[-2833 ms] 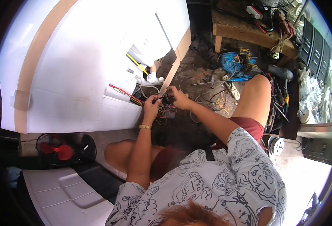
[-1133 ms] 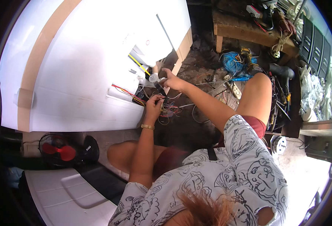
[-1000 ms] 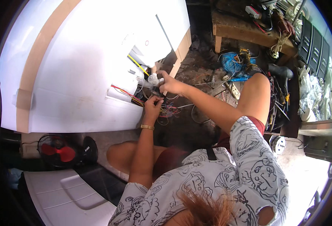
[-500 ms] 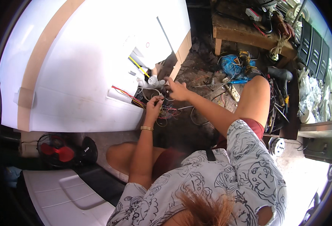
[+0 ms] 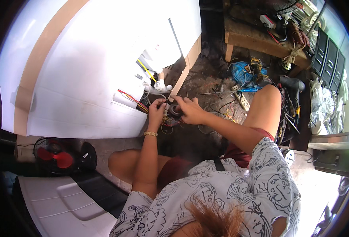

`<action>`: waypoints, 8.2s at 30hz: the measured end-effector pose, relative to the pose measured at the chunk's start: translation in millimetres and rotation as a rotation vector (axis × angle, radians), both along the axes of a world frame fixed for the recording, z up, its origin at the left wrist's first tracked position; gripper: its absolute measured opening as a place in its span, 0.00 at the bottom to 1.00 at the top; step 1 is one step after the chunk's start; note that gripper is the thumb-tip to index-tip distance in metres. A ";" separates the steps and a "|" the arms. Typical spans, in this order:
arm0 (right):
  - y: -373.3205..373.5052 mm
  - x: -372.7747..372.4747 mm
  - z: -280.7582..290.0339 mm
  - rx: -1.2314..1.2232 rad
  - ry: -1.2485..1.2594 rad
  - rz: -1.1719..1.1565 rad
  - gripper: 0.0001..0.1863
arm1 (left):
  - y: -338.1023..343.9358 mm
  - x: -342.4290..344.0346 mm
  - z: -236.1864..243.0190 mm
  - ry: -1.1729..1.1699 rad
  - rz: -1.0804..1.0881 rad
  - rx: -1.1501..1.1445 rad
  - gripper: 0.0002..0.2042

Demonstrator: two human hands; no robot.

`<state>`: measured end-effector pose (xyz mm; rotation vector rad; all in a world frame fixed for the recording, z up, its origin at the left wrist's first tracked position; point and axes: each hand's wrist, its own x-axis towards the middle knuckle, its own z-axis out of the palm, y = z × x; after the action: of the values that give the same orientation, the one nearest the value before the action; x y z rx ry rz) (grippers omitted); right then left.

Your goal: The person works on the internal electrical wiring of a white appliance by hand, joining wires and applying electrical tape to connections while sitting on the floor.

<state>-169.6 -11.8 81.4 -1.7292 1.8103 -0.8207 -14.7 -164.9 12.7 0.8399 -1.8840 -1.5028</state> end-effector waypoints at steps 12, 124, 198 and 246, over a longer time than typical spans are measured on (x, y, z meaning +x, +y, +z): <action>-86.0 -45.6 -46.1 -0.211 -0.812 -0.164 0.53 | 13.0 -15.0 15.8 -0.073 -0.194 -0.139 0.06; -29.2 -5.5 -44.4 -0.344 0.105 0.102 0.07 | 39.8 -1.1 1.0 0.378 0.186 0.618 0.23; -26.4 -0.1 -59.6 0.192 -0.326 -0.034 0.27 | 19.3 -32.9 -32.4 -0.123 0.108 0.146 0.18; -54.9 -23.2 -72.4 0.915 -1.072 -0.162 0.15 | 47.5 7.9 -4.4 -0.239 0.035 -0.692 0.09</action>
<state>-192.8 -66.7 9.0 -0.3889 1.2078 -0.6111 -6.8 -117.4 8.3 0.7247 -2.3263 -0.6496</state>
